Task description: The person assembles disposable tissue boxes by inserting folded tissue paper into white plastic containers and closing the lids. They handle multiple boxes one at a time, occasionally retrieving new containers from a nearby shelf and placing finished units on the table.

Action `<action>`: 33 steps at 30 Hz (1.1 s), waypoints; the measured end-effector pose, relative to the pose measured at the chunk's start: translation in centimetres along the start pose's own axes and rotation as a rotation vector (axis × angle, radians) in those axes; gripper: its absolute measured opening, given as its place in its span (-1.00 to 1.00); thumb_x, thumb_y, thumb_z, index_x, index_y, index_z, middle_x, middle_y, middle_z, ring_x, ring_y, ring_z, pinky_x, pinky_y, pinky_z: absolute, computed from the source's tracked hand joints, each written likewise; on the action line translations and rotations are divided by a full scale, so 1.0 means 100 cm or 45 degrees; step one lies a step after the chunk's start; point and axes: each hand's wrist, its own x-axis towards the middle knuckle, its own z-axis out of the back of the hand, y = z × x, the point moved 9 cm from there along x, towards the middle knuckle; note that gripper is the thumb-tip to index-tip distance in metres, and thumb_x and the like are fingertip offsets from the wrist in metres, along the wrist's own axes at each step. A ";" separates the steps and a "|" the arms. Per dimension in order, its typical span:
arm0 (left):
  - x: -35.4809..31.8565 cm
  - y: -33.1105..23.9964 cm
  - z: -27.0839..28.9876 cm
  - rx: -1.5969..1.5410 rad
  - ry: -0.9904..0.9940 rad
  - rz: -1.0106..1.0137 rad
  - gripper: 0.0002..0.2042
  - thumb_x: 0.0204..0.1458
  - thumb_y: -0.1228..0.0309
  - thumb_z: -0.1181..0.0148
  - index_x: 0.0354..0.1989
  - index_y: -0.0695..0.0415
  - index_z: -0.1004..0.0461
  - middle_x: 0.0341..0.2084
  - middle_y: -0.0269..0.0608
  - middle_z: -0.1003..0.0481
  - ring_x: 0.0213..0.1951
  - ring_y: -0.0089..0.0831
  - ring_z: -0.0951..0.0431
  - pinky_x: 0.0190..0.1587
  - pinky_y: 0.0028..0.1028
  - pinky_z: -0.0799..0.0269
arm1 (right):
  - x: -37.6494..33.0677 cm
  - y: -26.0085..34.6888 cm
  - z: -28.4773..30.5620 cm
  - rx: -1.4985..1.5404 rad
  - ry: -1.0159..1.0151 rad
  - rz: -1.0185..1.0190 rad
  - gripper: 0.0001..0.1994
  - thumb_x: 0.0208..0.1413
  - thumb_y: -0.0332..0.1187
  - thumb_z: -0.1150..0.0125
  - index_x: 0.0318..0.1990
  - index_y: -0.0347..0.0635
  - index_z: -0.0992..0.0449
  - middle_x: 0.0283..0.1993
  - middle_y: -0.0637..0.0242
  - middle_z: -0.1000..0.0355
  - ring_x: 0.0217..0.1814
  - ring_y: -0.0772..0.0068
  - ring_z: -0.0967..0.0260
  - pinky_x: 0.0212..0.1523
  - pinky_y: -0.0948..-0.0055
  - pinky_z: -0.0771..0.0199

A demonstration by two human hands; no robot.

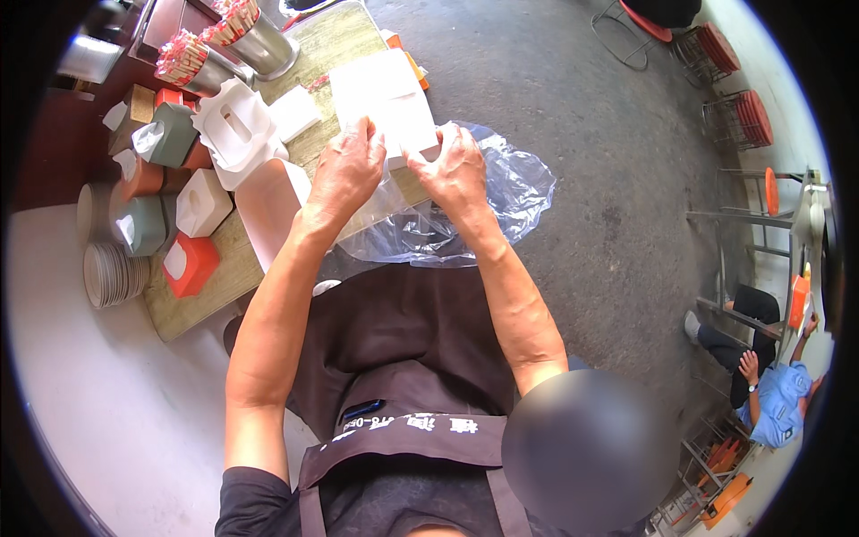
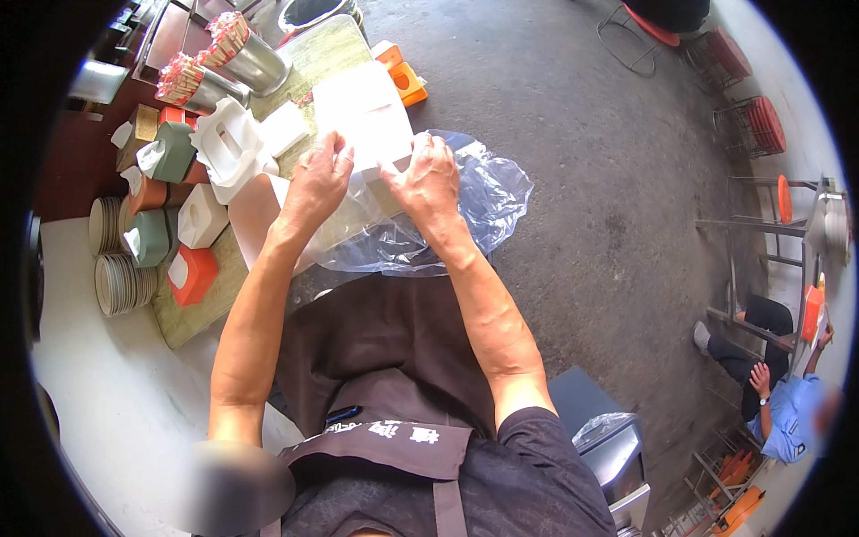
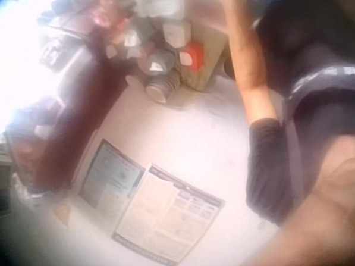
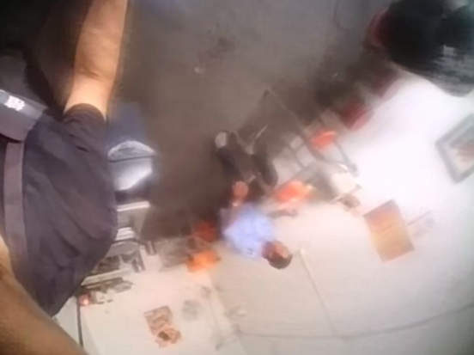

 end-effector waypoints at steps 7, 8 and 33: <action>0.000 0.006 -0.002 -0.002 -0.012 -0.052 -0.77 0.25 0.30 -0.03 -0.19 0.27 -0.38 -0.44 0.21 -0.50 -0.30 0.16 -0.54 -0.22 -0.08 -0.40 | 0.000 0.000 0.001 0.033 -0.009 0.017 -0.46 -0.09 -0.04 -0.43 -0.15 -0.35 -0.47 -0.16 -0.02 -0.46 -0.03 -0.04 -0.44 0.02 0.13 -0.45; 0.001 0.006 -0.002 -0.014 -0.010 -0.047 -0.77 0.25 0.30 -0.03 -0.19 0.26 -0.39 -0.44 0.21 -0.50 -0.30 0.15 -0.54 -0.22 -0.09 -0.40 | -0.001 -0.001 0.001 0.051 -0.007 0.034 -0.45 -0.09 -0.04 -0.44 -0.14 -0.35 -0.46 -0.15 -0.02 -0.45 -0.03 -0.05 -0.43 0.03 0.13 -0.45; 0.002 -0.006 -0.020 0.328 0.034 -0.065 -0.52 0.01 0.22 -0.34 0.05 0.20 -0.41 -0.01 -0.01 -0.44 0.09 -0.03 -0.40 0.10 -0.14 -0.38 | 0.008 -0.006 -0.003 -0.024 0.103 -0.114 -0.40 -0.12 0.05 -0.45 -0.12 -0.31 -0.46 -0.08 -0.01 -0.46 -0.01 -0.01 -0.47 0.01 0.16 -0.46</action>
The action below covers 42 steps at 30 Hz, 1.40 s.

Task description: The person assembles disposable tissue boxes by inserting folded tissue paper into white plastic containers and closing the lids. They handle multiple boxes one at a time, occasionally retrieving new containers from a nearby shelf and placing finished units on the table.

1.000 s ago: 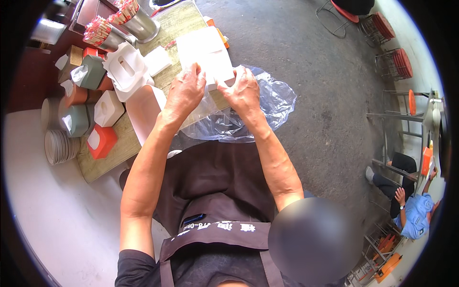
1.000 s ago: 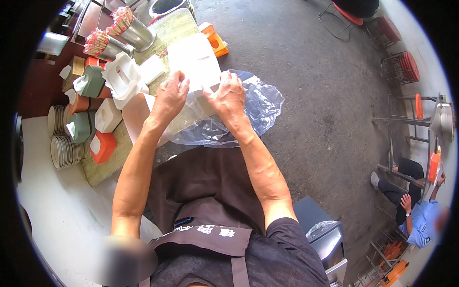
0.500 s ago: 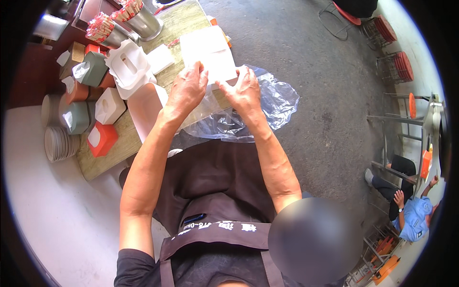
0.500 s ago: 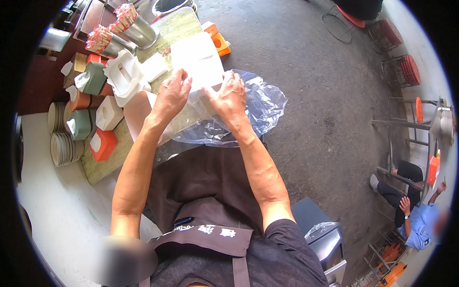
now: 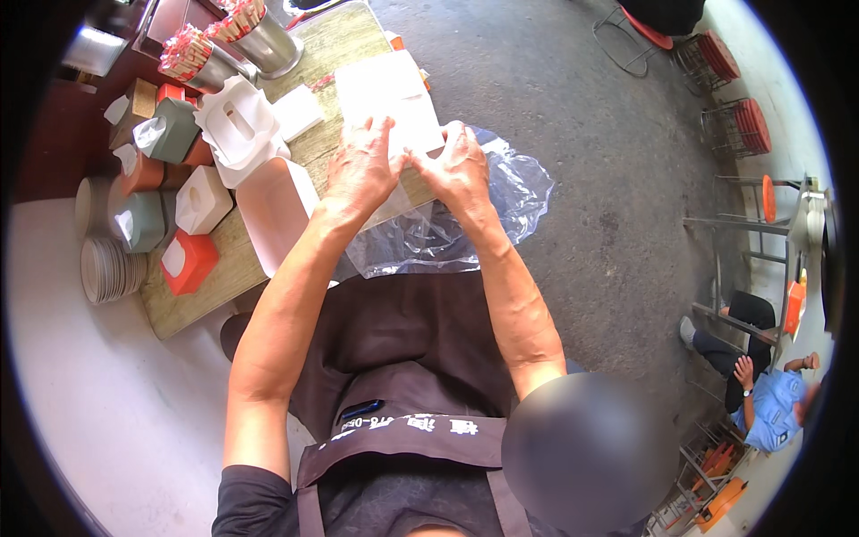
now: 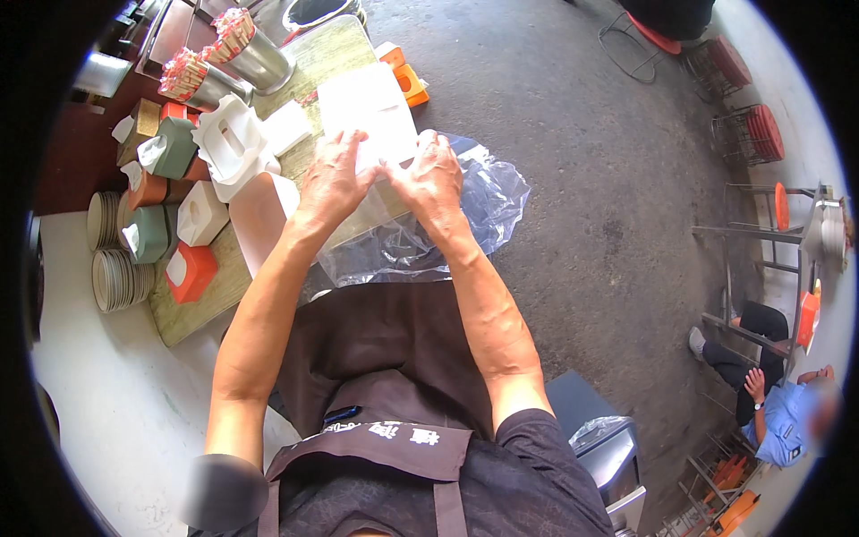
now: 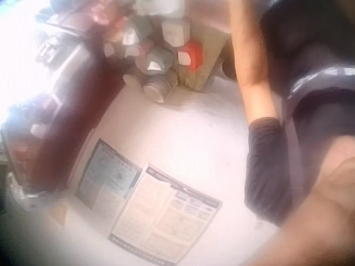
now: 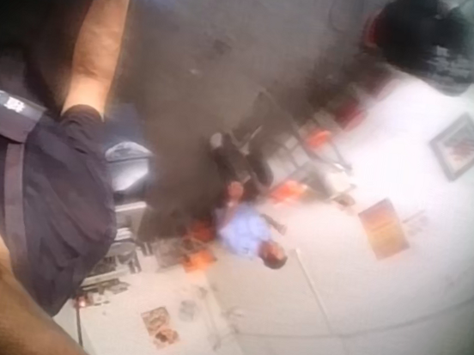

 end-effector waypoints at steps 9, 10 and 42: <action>0.001 0.006 -0.009 -0.002 -0.122 0.072 -0.49 -0.02 0.26 -0.31 0.11 0.17 -0.38 0.10 0.00 -0.33 0.16 0.07 -0.28 0.15 -0.08 -0.35 | -0.002 0.005 -0.002 -0.074 -0.077 0.101 -0.41 -0.11 0.02 -0.44 -0.12 -0.34 -0.45 -0.10 -0.05 -0.46 -0.05 -0.06 -0.47 -0.02 0.11 -0.47; 0.001 0.008 -0.010 -0.014 -0.123 0.086 -0.50 -0.01 0.27 -0.30 0.11 0.18 -0.38 0.10 0.01 -0.33 0.17 0.08 -0.27 0.16 -0.08 -0.34 | -0.003 0.006 0.000 -0.087 -0.080 0.091 -0.41 -0.10 0.02 -0.44 -0.12 -0.35 -0.45 -0.10 -0.06 -0.46 -0.05 -0.07 -0.47 -0.02 0.11 -0.47; 0.001 0.014 -0.014 -0.021 -0.064 0.138 -0.46 0.07 0.42 -0.15 0.29 0.11 -0.27 0.27 -0.03 -0.29 0.28 -0.05 -0.29 0.25 -0.17 -0.32 | -0.027 0.000 -0.007 0.048 -0.307 0.281 -0.47 -0.19 -0.24 -0.36 -0.09 -0.38 -0.34 -0.11 -0.11 -0.37 -0.04 -0.15 -0.36 0.02 0.02 -0.39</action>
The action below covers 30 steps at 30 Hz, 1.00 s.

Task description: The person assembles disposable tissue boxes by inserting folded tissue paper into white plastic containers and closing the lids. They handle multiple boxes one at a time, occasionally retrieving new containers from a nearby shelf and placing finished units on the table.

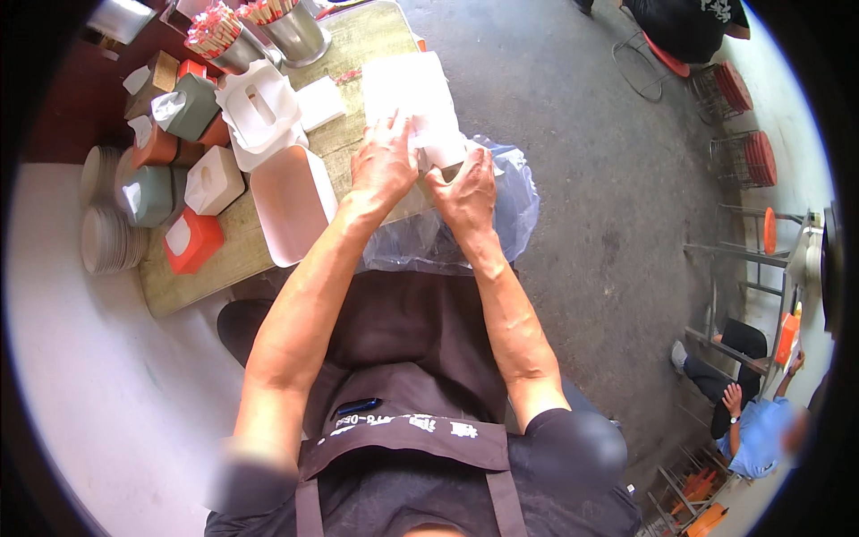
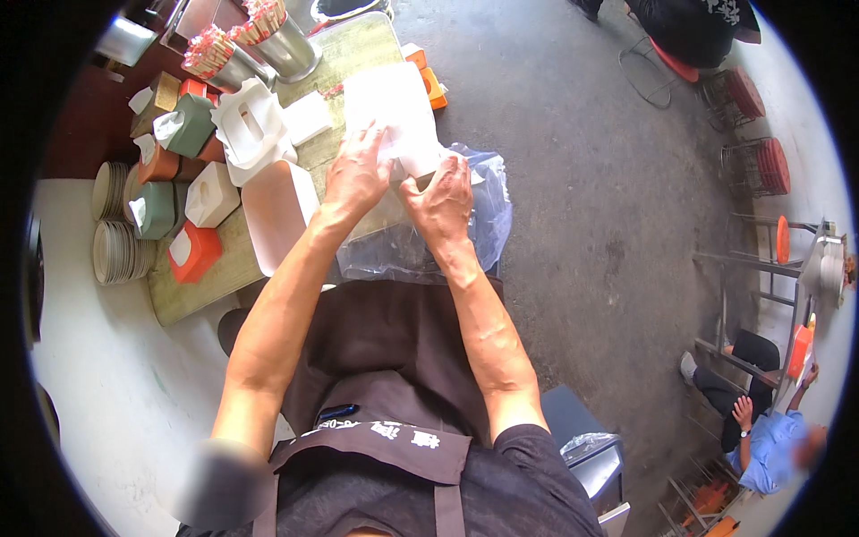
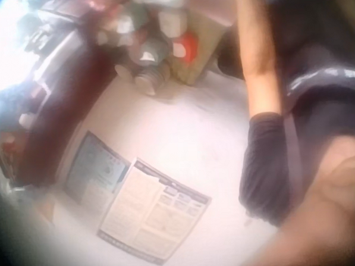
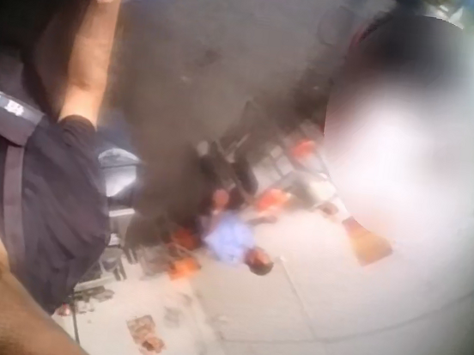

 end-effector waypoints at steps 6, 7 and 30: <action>0.000 -0.002 -0.002 -0.076 0.070 -0.038 -0.50 0.08 0.44 -0.12 0.26 0.13 -0.30 0.20 0.04 -0.36 0.25 0.01 -0.30 0.23 -0.16 -0.34 | 0.001 0.002 -0.014 -0.148 -0.039 -0.121 -0.34 -0.12 -0.12 -0.43 0.08 -0.33 -0.34 0.04 -0.08 -0.38 0.12 -0.15 -0.31 0.19 0.05 -0.31; -0.002 -0.002 -0.001 -0.064 -0.003 -0.084 -0.51 0.09 0.44 -0.10 0.25 0.13 -0.30 0.18 0.05 -0.37 0.25 0.02 -0.30 0.23 -0.16 -0.34 | 0.002 0.000 -0.019 -0.136 -0.007 -0.152 -0.36 -0.09 -0.14 -0.41 0.10 -0.31 -0.35 0.05 -0.06 -0.38 0.15 -0.14 -0.30 0.21 0.08 -0.30; -0.001 0.015 0.007 -0.267 -0.032 -0.095 -0.66 0.04 0.46 -0.26 0.02 0.18 -0.45 0.19 -0.07 -0.39 0.19 -0.06 -0.38 0.24 -0.22 -0.29 | -0.001 0.011 0.005 -0.065 0.071 0.072 -0.36 -0.13 -0.36 -0.48 0.14 -0.39 -0.37 0.06 -0.07 -0.38 0.11 -0.11 -0.38 0.13 0.14 -0.41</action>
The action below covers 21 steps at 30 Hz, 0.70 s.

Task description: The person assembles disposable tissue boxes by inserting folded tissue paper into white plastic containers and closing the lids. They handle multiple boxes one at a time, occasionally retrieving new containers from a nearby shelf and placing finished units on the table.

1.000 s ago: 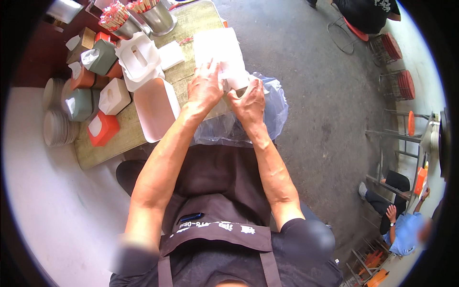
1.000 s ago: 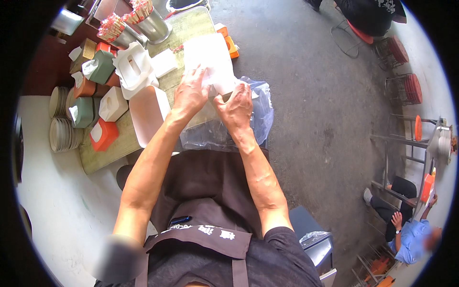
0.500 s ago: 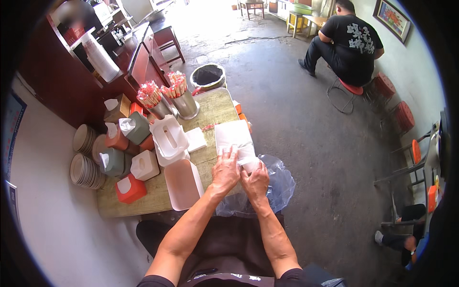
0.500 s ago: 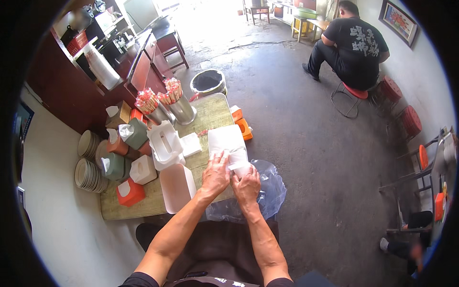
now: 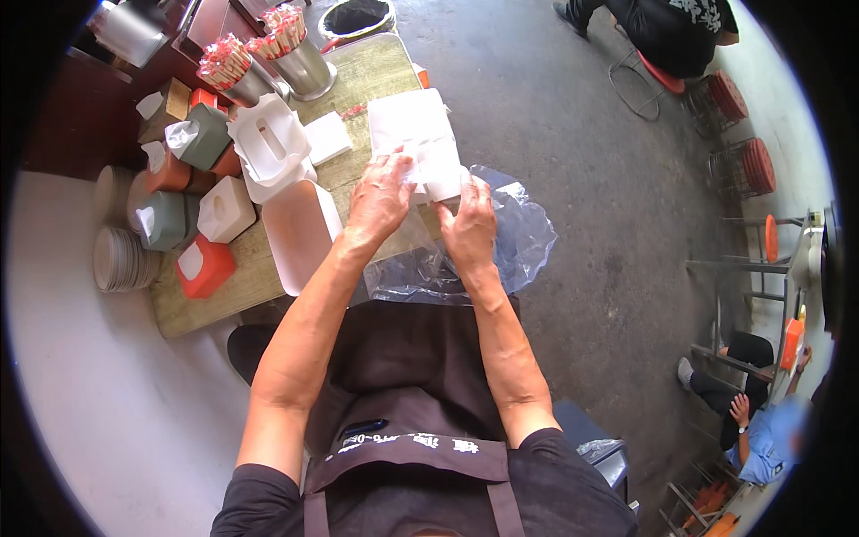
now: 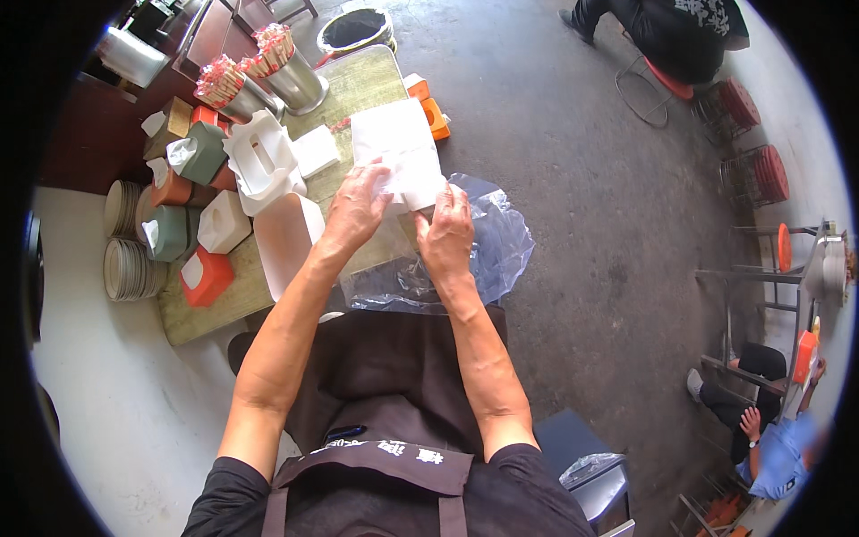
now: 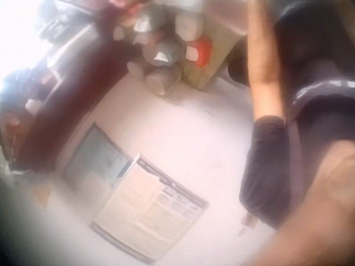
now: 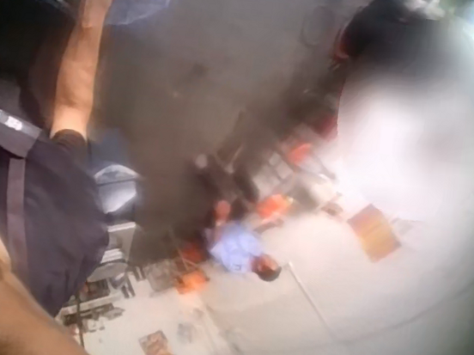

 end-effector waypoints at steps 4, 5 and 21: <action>-0.002 -0.003 0.000 0.028 0.005 0.026 -0.68 0.04 0.44 -0.26 0.00 0.14 -0.46 0.19 -0.10 -0.40 0.18 -0.07 -0.39 0.21 -0.22 -0.32 | 0.004 0.004 -0.002 -0.048 -0.047 -0.058 -0.41 -0.16 -0.42 -0.49 0.07 -0.41 -0.39 0.01 -0.04 -0.38 0.06 -0.08 -0.39 0.09 0.14 -0.43; -0.002 -0.003 -0.001 0.045 0.003 0.019 -0.68 0.04 0.44 -0.26 -0.01 0.14 -0.46 0.19 -0.10 -0.40 0.18 -0.06 -0.40 0.21 -0.22 -0.33 | 0.006 0.006 -0.003 -0.047 -0.063 -0.075 -0.42 -0.16 -0.41 -0.49 0.06 -0.40 -0.39 0.00 -0.04 -0.38 0.06 -0.08 -0.39 0.09 0.15 -0.43; 0.002 0.005 0.004 -0.016 -0.009 -0.017 -0.79 0.04 0.46 -0.23 -0.13 0.16 -0.46 0.16 -0.11 -0.43 0.15 -0.09 -0.43 0.16 -0.21 -0.36 | 0.008 0.007 -0.008 0.093 -0.057 -0.091 -0.24 -0.18 -0.22 -0.55 0.14 -0.41 -0.28 0.08 -0.09 -0.33 0.14 -0.11 -0.30 0.17 0.09 -0.34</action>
